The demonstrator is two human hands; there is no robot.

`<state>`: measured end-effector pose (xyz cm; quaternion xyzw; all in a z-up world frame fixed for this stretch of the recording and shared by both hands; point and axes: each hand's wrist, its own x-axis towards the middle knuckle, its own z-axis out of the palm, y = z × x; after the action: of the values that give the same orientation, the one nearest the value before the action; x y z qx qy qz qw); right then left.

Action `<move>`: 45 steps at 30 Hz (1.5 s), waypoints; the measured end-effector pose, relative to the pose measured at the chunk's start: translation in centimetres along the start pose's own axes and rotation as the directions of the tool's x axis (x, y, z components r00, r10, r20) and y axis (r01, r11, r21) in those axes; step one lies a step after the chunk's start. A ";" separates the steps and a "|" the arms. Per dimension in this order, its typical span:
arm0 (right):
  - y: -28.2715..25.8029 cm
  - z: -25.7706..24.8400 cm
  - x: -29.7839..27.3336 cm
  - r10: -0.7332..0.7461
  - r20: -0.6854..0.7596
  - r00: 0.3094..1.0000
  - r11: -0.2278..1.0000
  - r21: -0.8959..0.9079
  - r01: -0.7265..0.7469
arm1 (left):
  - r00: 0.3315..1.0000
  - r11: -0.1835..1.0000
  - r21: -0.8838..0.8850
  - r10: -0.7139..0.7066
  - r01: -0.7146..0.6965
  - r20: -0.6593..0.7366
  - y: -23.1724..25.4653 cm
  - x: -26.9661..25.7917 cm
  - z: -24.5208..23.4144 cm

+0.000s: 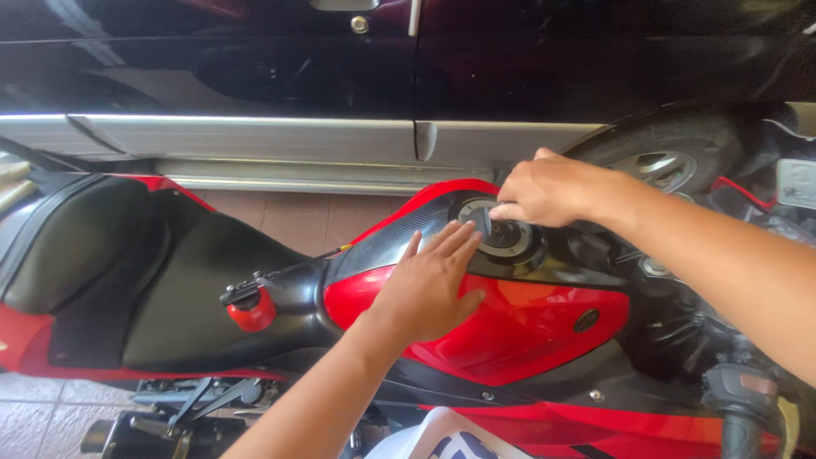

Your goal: Cleaning the motorcycle and opening the fuel tank cap to perform maintenance.

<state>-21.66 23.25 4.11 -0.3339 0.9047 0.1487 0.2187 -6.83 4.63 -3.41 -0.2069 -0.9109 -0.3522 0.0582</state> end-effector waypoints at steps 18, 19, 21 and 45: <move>2.3 4.4 5.9 0.274 0.339 0.900 0.370 0.827 -0.424 | 0.936 0.876 0.471 -0.070 -0.108 0.345 2.3 3.0 -0.6; 1.8 3.6 5.5 0.259 0.396 0.881 0.356 0.809 -0.468 | 0.931 0.875 0.470 -0.072 -0.113 0.357 2.4 3.2 -0.5; 0.8 2.0 4.5 0.251 0.447 0.858 0.328 0.795 -0.510 | 0.924 0.871 0.472 -0.059 -0.137 0.377 1.8 3.8 -0.6; 0.6 -2.6 2.4 0.036 -0.050 0.998 0.563 0.826 0.021 | 0.896 0.858 -0.506 -0.291 0.090 -0.334 -3.0 4.7 -2.2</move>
<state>-24.47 21.34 5.20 -0.1935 0.8771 -0.3006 0.3208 -12.46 2.74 -2.45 -0.0456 -0.7804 -0.6043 0.1541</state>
